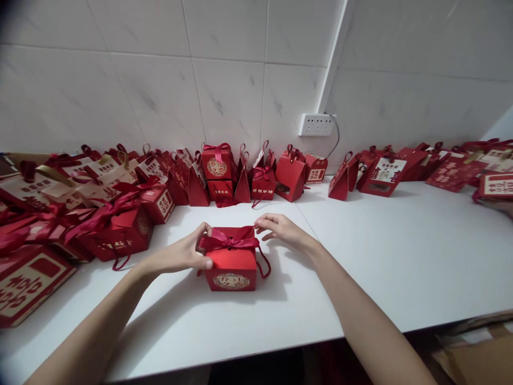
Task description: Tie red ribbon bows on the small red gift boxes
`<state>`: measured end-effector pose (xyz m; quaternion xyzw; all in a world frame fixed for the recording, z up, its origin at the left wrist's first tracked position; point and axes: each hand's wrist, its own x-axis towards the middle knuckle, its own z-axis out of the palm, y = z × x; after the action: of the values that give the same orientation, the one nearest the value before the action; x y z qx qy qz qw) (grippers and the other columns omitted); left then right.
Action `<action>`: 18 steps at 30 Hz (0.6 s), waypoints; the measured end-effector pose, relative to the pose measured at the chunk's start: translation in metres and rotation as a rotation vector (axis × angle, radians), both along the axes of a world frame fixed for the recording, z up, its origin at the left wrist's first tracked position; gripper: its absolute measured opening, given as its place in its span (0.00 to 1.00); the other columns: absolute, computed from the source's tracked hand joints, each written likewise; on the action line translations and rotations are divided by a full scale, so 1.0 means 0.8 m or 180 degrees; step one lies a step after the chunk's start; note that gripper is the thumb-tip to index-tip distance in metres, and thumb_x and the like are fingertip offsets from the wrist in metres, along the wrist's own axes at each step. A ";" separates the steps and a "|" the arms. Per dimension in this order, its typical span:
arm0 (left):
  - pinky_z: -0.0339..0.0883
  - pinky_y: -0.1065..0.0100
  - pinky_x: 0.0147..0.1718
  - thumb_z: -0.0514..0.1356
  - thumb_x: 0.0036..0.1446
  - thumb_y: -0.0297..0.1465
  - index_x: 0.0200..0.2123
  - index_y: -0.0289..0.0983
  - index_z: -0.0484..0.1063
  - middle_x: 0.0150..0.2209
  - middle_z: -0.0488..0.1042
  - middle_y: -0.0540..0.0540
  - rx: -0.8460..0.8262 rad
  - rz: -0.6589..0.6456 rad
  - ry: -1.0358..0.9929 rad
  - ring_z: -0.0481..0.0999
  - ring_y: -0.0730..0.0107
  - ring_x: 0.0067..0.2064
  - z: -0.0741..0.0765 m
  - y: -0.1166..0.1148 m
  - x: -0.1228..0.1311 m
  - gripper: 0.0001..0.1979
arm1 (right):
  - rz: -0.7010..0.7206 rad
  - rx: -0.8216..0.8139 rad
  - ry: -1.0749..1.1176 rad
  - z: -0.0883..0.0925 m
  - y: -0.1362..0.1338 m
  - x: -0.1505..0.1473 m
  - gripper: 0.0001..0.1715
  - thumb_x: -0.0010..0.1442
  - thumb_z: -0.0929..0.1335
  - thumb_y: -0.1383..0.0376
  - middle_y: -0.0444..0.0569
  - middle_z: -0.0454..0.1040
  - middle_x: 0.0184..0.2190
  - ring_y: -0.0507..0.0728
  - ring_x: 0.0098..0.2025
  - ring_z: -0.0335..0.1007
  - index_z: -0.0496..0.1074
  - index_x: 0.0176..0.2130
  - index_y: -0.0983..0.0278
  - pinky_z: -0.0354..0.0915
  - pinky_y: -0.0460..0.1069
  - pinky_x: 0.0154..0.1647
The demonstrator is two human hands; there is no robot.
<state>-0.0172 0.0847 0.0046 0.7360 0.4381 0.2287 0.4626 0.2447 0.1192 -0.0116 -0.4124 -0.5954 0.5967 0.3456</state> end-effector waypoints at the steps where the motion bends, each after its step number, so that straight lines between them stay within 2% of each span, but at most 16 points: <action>1: 0.59 0.70 0.26 0.66 0.41 0.42 0.33 0.39 0.57 0.30 0.66 0.52 -0.0059 -0.0035 0.0079 0.65 0.74 0.27 0.001 -0.002 0.000 0.23 | 0.0107 -0.0028 -0.0083 0.000 -0.002 -0.002 0.18 0.51 0.71 0.53 0.48 0.72 0.35 0.52 0.38 0.68 0.71 0.33 0.65 0.64 0.49 0.39; 3: 0.63 0.67 0.30 0.65 0.43 0.41 0.37 0.39 0.58 0.35 0.67 0.49 0.0000 -0.0017 0.0085 0.68 0.70 0.31 0.000 0.001 -0.001 0.23 | 0.0327 -0.0055 -0.0171 -0.001 -0.004 -0.003 0.19 0.52 0.70 0.52 0.49 0.74 0.36 0.52 0.38 0.70 0.72 0.33 0.66 0.65 0.49 0.41; 4: 0.65 0.66 0.33 0.64 0.44 0.42 0.39 0.39 0.59 0.37 0.68 0.47 0.0151 0.0140 0.0019 0.70 0.68 0.34 -0.002 0.005 -0.003 0.23 | 0.0466 -0.0060 -0.0179 -0.002 -0.005 0.000 0.21 0.52 0.69 0.50 0.49 0.75 0.33 0.52 0.35 0.71 0.72 0.32 0.67 0.65 0.48 0.40; 5: 0.65 0.64 0.36 0.64 0.45 0.42 0.42 0.39 0.59 0.39 0.68 0.45 0.0390 0.0442 -0.0069 0.71 0.66 0.38 -0.006 0.010 -0.004 0.24 | 0.0673 -0.0097 -0.0155 -0.003 -0.005 0.004 0.24 0.52 0.69 0.48 0.49 0.76 0.30 0.52 0.32 0.72 0.72 0.29 0.68 0.66 0.48 0.38; 8: 0.63 0.58 0.45 0.62 0.46 0.42 0.45 0.38 0.60 0.45 0.67 0.41 0.1315 0.1869 -0.0309 0.69 0.60 0.47 -0.015 0.026 -0.010 0.25 | 0.1326 -0.0330 0.0044 -0.001 -0.004 0.019 0.33 0.48 0.67 0.41 0.49 0.74 0.18 0.52 0.19 0.70 0.68 0.18 0.68 0.67 0.48 0.25; 9: 0.62 0.57 0.47 0.61 0.47 0.43 0.43 0.37 0.62 0.46 0.68 0.41 0.1478 0.2202 -0.0386 0.69 0.59 0.48 -0.015 0.029 -0.011 0.23 | 0.1366 -0.0377 0.0102 0.000 -0.004 0.023 0.34 0.47 0.67 0.40 0.48 0.72 0.15 0.52 0.15 0.67 0.65 0.15 0.67 0.64 0.47 0.20; 10: 0.62 0.57 0.48 0.59 0.48 0.43 0.41 0.36 0.64 0.44 0.69 0.41 0.1478 0.2346 -0.0477 0.69 0.58 0.48 -0.014 0.030 -0.013 0.21 | 0.1257 -0.0380 0.0125 0.002 -0.004 0.025 0.34 0.48 0.67 0.41 0.47 0.70 0.12 0.51 0.12 0.65 0.62 0.13 0.66 0.61 0.46 0.15; 11: 0.62 0.58 0.48 0.58 0.49 0.44 0.39 0.36 0.66 0.43 0.71 0.42 0.1306 0.2283 -0.0583 0.70 0.58 0.48 -0.011 0.029 -0.014 0.19 | 0.1007 -0.0336 0.0113 0.004 -0.003 0.025 0.33 0.48 0.67 0.42 0.45 0.68 0.10 0.50 0.10 0.63 0.60 0.13 0.65 0.58 0.45 0.13; 12: 0.62 0.59 0.47 0.57 0.50 0.45 0.37 0.36 0.67 0.41 0.72 0.42 0.1027 0.2054 -0.0683 0.70 0.58 0.47 -0.006 0.027 -0.015 0.19 | 0.0699 -0.0264 0.0072 0.005 -0.003 0.024 0.33 0.48 0.68 0.43 0.44 0.66 0.09 0.49 0.09 0.61 0.58 0.13 0.65 0.56 0.44 0.11; 14: 0.63 0.61 0.46 0.57 0.51 0.45 0.36 0.36 0.70 0.42 0.73 0.43 0.0457 0.1348 -0.0745 0.71 0.58 0.47 0.004 0.019 -0.017 0.18 | 0.0227 -0.0144 -0.0086 0.005 -0.002 0.017 0.33 0.47 0.69 0.43 0.42 0.64 0.10 0.48 0.09 0.60 0.58 0.13 0.65 0.54 0.42 0.10; 16: 0.64 0.63 0.44 0.59 0.50 0.43 0.39 0.37 0.71 0.43 0.73 0.44 0.0055 0.0669 -0.0595 0.71 0.58 0.47 0.013 0.011 -0.019 0.18 | 0.0131 -0.0105 -0.0294 0.002 -0.002 0.008 0.32 0.47 0.68 0.42 0.42 0.66 0.13 0.47 0.11 0.62 0.61 0.16 0.67 0.56 0.42 0.11; 18: 0.65 0.64 0.44 0.61 0.49 0.41 0.42 0.38 0.71 0.44 0.73 0.44 -0.0025 0.0324 -0.0402 0.72 0.58 0.47 0.016 0.006 -0.018 0.19 | 0.0320 -0.0113 -0.0426 -0.002 -0.005 -0.003 0.30 0.48 0.68 0.43 0.42 0.67 0.17 0.47 0.13 0.65 0.65 0.22 0.67 0.59 0.42 0.12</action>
<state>-0.0314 0.0899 0.0174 0.6951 0.4458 0.2961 0.4800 0.2421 0.1150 -0.0132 -0.4270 -0.6265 0.5948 0.2672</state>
